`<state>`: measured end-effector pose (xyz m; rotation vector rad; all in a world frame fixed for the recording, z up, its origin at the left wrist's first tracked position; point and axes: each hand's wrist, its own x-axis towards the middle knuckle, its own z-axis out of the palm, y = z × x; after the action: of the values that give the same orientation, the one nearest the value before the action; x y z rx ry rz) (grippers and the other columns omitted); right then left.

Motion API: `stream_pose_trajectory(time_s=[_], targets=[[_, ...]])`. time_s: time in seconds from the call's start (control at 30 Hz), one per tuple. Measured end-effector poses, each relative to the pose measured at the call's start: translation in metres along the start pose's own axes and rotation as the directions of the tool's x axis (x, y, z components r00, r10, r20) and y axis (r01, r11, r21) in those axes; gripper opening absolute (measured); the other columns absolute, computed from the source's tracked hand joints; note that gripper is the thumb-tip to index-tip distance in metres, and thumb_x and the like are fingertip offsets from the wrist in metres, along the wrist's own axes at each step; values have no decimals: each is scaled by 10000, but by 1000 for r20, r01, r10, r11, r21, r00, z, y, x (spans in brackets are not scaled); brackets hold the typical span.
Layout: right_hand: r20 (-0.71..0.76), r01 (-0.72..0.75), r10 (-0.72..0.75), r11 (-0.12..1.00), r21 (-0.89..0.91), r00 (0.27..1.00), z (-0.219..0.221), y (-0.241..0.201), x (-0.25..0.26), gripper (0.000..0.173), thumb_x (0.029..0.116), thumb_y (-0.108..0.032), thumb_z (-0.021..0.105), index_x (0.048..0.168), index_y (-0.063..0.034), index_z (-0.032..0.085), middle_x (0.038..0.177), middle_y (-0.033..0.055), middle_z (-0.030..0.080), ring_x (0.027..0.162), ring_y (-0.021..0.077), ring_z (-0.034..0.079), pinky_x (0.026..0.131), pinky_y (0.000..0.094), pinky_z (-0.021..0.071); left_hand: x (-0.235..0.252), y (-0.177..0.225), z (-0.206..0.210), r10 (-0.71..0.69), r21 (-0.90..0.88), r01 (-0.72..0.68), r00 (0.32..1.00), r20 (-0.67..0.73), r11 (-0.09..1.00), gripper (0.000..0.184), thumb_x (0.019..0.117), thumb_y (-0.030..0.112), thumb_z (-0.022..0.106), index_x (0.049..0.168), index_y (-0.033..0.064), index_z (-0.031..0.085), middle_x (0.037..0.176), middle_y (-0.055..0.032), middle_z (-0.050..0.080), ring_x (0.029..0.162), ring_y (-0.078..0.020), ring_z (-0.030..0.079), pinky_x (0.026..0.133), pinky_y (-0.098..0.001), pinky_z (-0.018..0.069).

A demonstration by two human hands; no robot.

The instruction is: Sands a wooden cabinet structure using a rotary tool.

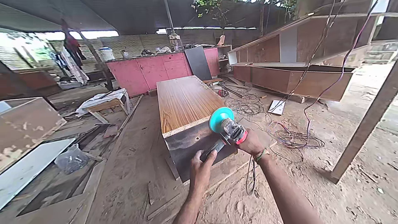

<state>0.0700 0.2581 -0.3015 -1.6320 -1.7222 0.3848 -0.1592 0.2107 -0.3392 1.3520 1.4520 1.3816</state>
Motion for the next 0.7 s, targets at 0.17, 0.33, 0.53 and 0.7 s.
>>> stream_pose_trajectory(time_s=[0.17,0.33,0.53,0.7], targets=[[7,27,-27,999,-43,1000,4,-45,0,541,729,-434,807,1171,-133,717,1048,104,757,1013,288,729,872,586,576,2,10,-38,21,-97,-27,998,-58,995,439,892,442,794,1125,84,693,628,-23,511,429,-129,404,401,-310,386],[141,94,-75,987,-134,987,17,-66,-10,601,706,-422,820,1212,-136,670,1050,117,740,1007,322,721,835,599,579,-21,-6,-61,-136,-248,128,991,-15,960,243,1007,268,681,1114,60,616,566,24,405,400,-91,374,366,-253,381],[203,270,-226,937,-223,953,37,-108,-22,544,709,-413,810,1139,-115,661,1008,108,727,973,310,717,795,565,572,-32,-61,-77,20,-446,-87,988,-152,891,189,1003,263,564,1018,74,555,548,51,474,434,-103,519,461,-291,543],[211,313,-263,915,-257,941,43,-112,-25,566,692,-415,823,1143,-113,661,1049,108,724,1010,305,708,838,555,564,-36,-78,-73,57,-478,-127,986,-158,869,213,1014,305,551,1055,97,528,565,65,466,443,-80,508,459,-262,529]])
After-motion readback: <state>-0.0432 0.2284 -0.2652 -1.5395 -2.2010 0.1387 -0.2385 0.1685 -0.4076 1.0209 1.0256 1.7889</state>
